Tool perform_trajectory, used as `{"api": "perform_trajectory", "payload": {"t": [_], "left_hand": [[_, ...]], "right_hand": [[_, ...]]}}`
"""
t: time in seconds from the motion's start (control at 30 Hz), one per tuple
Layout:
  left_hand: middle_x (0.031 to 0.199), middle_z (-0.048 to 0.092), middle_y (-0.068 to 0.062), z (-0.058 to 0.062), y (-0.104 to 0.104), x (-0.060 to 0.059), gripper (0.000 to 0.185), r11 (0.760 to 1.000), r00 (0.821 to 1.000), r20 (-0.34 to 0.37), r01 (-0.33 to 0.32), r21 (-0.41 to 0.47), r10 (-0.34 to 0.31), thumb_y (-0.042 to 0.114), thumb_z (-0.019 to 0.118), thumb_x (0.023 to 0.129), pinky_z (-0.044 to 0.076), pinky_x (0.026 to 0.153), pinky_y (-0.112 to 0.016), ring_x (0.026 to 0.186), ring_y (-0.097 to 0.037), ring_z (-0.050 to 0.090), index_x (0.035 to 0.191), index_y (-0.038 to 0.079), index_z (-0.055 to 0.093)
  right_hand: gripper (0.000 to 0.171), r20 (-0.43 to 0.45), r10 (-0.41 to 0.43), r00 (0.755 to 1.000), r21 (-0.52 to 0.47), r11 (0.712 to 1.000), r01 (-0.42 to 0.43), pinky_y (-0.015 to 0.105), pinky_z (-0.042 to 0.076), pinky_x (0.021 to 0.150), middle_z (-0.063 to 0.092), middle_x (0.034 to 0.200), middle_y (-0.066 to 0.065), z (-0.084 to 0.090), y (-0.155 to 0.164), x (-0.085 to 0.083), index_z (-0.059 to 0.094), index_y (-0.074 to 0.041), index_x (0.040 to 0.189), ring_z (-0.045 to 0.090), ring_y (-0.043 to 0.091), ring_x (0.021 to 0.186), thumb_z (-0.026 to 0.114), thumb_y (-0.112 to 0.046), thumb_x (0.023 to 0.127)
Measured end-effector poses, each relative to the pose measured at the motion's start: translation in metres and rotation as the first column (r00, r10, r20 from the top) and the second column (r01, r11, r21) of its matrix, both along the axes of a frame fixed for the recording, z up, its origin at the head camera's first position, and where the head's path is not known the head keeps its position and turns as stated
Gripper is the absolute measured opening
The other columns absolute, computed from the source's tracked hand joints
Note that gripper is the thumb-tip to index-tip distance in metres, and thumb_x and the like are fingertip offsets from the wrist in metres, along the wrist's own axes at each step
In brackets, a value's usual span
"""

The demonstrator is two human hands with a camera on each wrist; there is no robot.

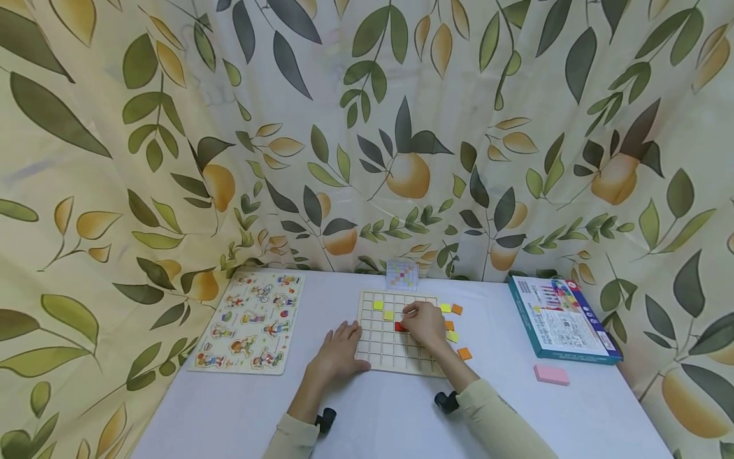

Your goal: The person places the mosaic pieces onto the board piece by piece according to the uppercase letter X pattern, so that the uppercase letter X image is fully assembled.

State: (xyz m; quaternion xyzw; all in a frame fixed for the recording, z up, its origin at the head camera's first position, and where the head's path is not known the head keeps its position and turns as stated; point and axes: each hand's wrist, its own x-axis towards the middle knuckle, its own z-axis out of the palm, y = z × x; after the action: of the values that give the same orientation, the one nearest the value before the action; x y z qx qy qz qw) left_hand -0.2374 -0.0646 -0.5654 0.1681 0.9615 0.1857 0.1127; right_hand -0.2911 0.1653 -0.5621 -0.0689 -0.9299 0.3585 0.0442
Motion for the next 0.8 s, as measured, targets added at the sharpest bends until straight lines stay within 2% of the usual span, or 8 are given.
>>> {"api": "perform_trajectory", "payload": {"t": [0.37,0.57,0.8], "left_hand": [[0.167,0.036,-0.013,0.001,0.001,0.001,0.089,1.0,1.0,0.003,-0.002,-0.011,0.002,0.045,0.081,0.089,0.023,0.126,-0.059,0.157,-0.036,0.026,0.158,0.003,0.043],[0.166,0.037,-0.013,0.002,0.003,0.002,0.089,1.0,1.0,-0.006,-0.008,-0.01,0.008,0.044,0.082,0.088,0.023,0.126,-0.059,0.156,-0.036,0.027,0.157,0.003,0.044],[0.167,0.035,-0.012,0.001,0.003,0.001,0.089,1.0,1.0,-0.003,-0.012,-0.02,0.012,0.045,0.081,0.089,0.022,0.126,-0.059,0.157,-0.035,0.026,0.158,0.004,0.042]], "right_hand": [[0.018,-0.024,0.048,0.999,-0.06,0.997,-0.049,0.036,0.057,0.073,0.076,0.083,-0.001,-0.002,0.01,0.003,0.08,-0.008,0.101,0.071,0.014,0.079,0.085,-0.012,0.084],[0.02,-0.024,0.042,0.999,-0.079,0.996,-0.044,0.031,0.053,0.066,0.076,0.083,-0.001,0.0,0.025,0.007,0.079,-0.006,0.105,0.07,0.013,0.074,0.083,-0.01,0.085],[0.024,-0.046,0.017,0.999,-0.071,0.997,-0.02,0.033,0.052,0.069,0.075,0.084,-0.001,0.006,0.044,0.015,0.079,-0.005,0.108,0.069,0.014,0.076,0.081,-0.011,0.086]]}}
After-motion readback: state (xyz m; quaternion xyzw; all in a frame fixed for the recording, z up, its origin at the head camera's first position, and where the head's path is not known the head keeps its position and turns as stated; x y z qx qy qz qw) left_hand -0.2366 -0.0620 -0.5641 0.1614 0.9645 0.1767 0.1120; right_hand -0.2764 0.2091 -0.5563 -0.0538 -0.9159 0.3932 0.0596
